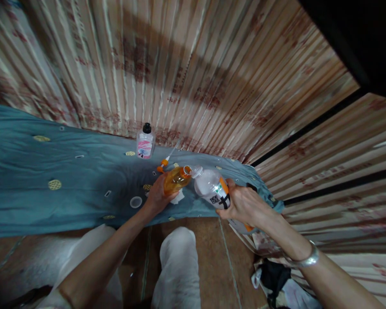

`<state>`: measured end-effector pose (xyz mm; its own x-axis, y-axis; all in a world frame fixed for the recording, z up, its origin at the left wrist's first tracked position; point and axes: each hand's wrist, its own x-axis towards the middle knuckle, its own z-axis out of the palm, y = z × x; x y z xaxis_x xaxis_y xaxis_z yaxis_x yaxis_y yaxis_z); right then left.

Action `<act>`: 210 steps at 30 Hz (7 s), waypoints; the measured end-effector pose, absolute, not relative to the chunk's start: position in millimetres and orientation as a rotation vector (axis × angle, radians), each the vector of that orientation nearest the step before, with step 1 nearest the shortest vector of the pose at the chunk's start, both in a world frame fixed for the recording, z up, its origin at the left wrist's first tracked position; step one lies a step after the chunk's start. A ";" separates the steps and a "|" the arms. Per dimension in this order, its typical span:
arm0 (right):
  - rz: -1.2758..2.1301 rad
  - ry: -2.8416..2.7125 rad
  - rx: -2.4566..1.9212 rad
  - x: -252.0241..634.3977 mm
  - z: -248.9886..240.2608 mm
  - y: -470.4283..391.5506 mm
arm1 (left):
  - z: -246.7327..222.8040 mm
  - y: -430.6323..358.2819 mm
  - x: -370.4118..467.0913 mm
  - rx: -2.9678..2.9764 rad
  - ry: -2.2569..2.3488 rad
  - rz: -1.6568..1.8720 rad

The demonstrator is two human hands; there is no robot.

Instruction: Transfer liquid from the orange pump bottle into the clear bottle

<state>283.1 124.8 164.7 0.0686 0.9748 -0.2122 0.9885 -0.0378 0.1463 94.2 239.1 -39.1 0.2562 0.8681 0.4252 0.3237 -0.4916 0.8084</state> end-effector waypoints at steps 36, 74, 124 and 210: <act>0.019 1.973 2.089 286.8 162.6 118.6 | -40.5 237.4 94.7 1.983 1.017 1.270; -0.001 1.947 2.083 281.0 160.7 119.1 | -45.9 237.7 94.8 1.951 1.063 1.260; 0.026 1.931 2.019 282.4 161.9 119.2 | -42.6 233.6 91.3 1.963 1.028 1.248; 0.018 1.896 2.091 275.4 165.5 117.4 | -46.6 238.3 94.0 2.023 1.028 1.288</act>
<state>275.4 117.4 165.5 0.1205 0.9721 -0.2014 0.9681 -0.0701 0.2407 94.0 238.3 -46.6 0.2569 0.8193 0.5126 0.3182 -0.5725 0.7557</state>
